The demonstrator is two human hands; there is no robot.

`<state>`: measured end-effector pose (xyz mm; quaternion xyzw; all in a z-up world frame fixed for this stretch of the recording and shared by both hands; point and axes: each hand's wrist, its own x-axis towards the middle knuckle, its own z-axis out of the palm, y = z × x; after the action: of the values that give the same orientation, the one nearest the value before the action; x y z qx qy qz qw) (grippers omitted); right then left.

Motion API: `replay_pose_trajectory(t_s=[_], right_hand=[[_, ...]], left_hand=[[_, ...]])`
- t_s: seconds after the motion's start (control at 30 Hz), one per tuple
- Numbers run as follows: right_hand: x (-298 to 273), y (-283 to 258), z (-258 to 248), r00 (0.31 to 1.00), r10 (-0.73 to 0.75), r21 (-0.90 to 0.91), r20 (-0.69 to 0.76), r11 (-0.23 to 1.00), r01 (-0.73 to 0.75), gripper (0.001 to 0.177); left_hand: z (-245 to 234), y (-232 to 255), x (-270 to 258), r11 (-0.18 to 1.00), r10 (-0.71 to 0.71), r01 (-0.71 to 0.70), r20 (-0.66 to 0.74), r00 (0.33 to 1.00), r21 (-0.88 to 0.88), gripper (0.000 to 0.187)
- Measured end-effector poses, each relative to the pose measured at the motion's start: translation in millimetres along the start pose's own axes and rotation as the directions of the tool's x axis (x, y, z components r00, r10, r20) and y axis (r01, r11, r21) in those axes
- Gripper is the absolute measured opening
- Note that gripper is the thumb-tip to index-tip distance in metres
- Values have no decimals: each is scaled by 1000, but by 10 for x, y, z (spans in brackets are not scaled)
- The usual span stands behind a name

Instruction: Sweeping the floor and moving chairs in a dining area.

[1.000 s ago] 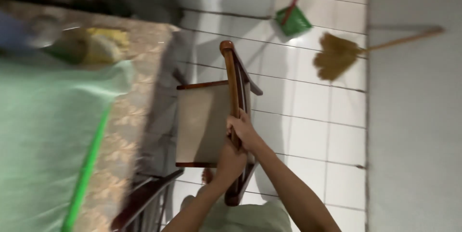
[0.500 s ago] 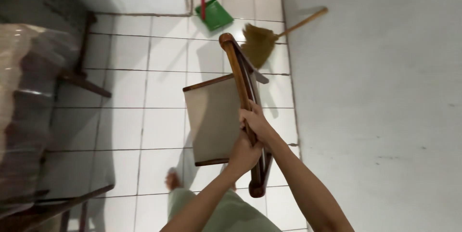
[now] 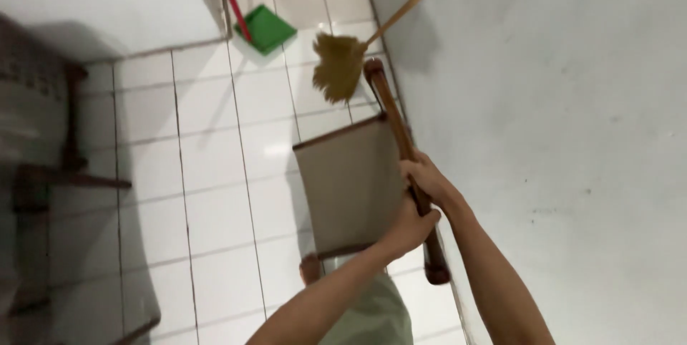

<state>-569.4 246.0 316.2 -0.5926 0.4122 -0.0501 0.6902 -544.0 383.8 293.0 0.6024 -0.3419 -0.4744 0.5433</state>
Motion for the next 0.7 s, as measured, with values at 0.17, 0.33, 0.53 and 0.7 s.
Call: replay_pose_trajectory(t_s=[0.17,0.33,0.53,0.7], right_hand=[[148,-116,-805,999,45,-60,-2,997,-45,13],[300,-146,-1636,992,107,-74,-65,991,-112,14],[449,-81,-2518,974,168,-213,-155,957,-199,15],[423,23,-2974,956,143,-282,-257,935,-216,18]], left_hand=[[235,466,558,963,-182,218,214,960,-158,32],[847,383,1110,897,-354,398,228,907,-190,37],[1622,-381,1668,878,-318,299,12,948,-373,33],[1873,-799,1874,912,-268,188,-185,946,-364,25]])
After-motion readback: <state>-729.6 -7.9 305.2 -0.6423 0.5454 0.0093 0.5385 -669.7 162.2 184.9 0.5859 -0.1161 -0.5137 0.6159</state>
